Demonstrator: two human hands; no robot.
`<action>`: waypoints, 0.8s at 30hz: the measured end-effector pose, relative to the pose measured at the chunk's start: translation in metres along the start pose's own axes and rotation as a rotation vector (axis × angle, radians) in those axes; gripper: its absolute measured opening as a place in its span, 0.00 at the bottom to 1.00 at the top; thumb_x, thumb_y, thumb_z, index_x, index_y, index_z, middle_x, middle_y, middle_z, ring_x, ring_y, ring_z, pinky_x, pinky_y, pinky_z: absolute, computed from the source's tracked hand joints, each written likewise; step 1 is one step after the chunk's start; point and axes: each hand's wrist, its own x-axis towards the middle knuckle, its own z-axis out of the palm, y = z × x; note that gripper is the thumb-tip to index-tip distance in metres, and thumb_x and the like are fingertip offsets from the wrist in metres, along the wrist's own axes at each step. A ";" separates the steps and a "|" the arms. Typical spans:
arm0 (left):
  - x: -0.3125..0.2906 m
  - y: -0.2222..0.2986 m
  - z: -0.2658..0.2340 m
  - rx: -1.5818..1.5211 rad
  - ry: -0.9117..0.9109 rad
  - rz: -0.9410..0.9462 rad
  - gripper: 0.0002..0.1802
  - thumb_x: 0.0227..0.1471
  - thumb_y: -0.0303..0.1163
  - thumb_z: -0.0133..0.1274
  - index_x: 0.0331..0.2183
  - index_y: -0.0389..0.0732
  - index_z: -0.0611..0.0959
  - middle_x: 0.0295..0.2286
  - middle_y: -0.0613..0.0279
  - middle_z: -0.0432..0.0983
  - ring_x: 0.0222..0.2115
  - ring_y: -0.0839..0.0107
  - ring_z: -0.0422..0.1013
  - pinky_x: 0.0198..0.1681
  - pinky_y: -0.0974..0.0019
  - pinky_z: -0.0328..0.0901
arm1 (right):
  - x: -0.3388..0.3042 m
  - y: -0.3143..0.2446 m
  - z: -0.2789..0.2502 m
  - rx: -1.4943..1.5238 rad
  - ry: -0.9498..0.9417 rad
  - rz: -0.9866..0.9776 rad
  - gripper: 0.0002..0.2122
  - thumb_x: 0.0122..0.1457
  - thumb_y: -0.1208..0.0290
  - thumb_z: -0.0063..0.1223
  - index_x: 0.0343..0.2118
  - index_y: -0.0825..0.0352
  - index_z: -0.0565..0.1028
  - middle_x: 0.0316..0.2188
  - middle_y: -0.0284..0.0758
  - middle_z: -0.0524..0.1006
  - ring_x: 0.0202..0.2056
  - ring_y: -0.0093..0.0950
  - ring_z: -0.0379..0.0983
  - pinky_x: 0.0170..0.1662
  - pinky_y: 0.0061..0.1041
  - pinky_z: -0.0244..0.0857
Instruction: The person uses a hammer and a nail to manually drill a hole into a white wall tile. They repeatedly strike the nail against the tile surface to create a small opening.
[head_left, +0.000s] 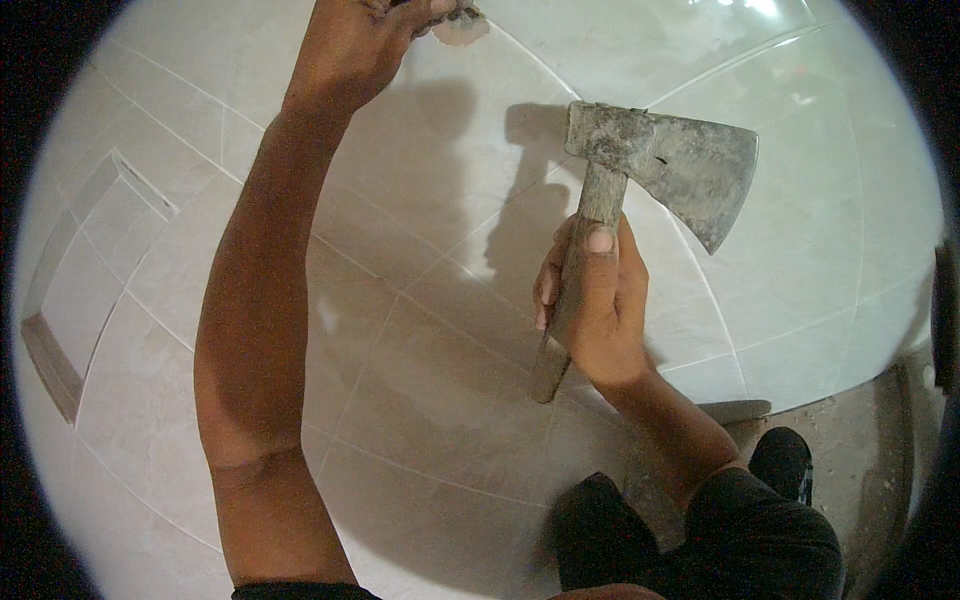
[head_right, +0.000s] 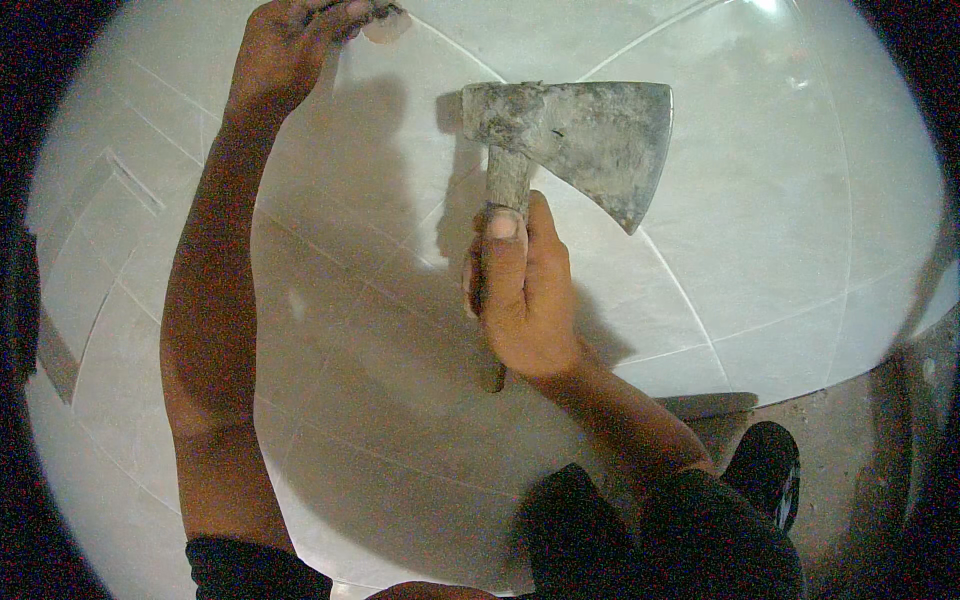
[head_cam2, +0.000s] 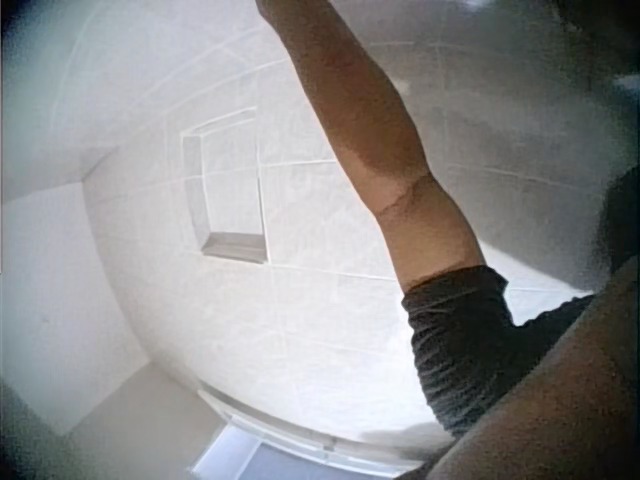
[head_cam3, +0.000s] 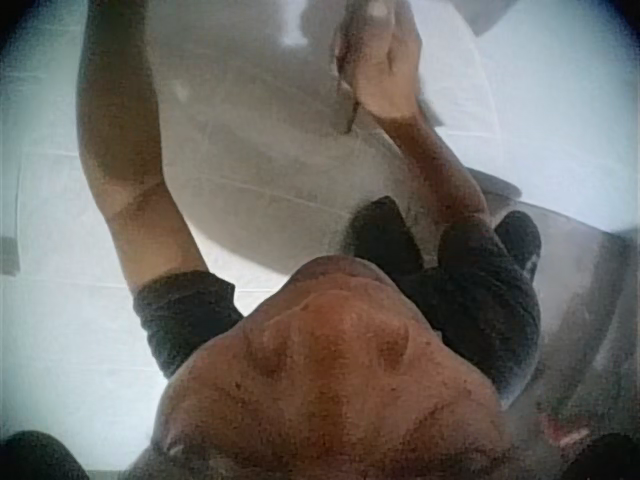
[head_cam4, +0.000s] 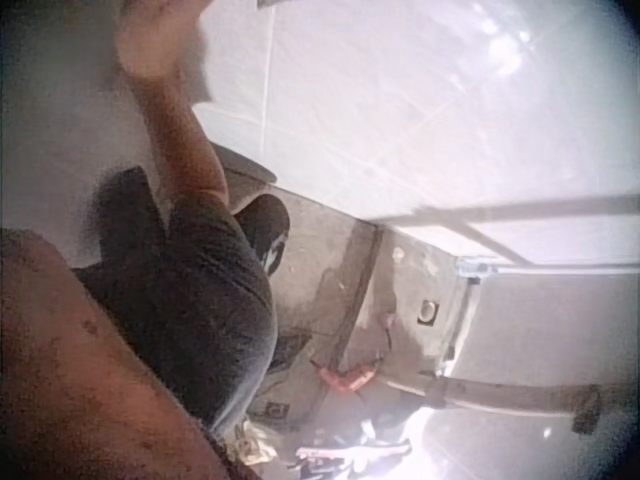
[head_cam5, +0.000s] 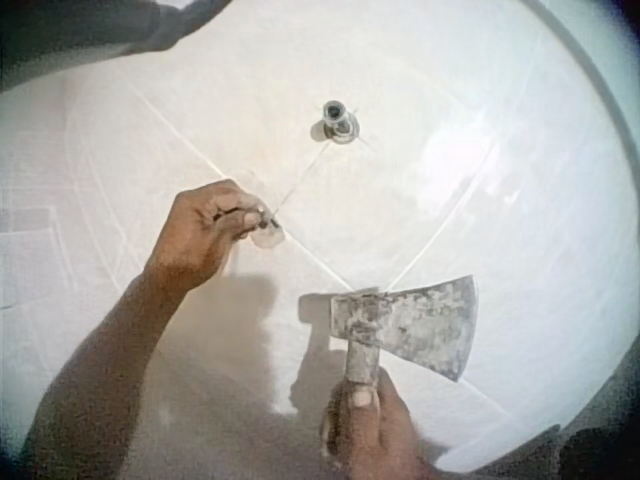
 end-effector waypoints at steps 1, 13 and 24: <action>0.000 0.002 0.000 0.082 -0.004 0.012 0.06 0.60 0.24 0.56 0.34 0.32 0.86 0.27 0.62 0.76 0.28 0.75 0.71 0.33 0.71 0.66 | 0.001 0.001 0.002 -0.026 -0.005 -0.015 0.21 0.74 0.50 0.31 0.41 0.67 0.64 0.20 0.34 0.68 0.17 0.23 0.66 0.20 0.25 0.62; 0.004 0.017 0.011 0.330 -0.002 0.165 0.04 0.57 0.21 0.58 0.32 0.32 0.86 0.27 0.59 0.79 0.28 0.71 0.74 0.33 0.69 0.68 | 0.005 0.007 -0.001 -0.045 -0.021 -0.058 0.22 0.74 0.49 0.29 0.44 0.68 0.63 0.22 0.35 0.67 0.18 0.24 0.66 0.19 0.25 0.62; 0.015 0.009 0.011 0.534 -0.040 0.495 0.03 0.56 0.21 0.57 0.35 0.34 0.84 0.26 0.53 0.79 0.27 0.61 0.77 0.32 0.64 0.72 | 0.073 -0.004 0.018 -0.196 0.140 -0.429 0.17 0.75 0.57 0.35 0.44 0.69 0.66 0.18 0.30 0.67 0.15 0.19 0.63 0.17 0.22 0.59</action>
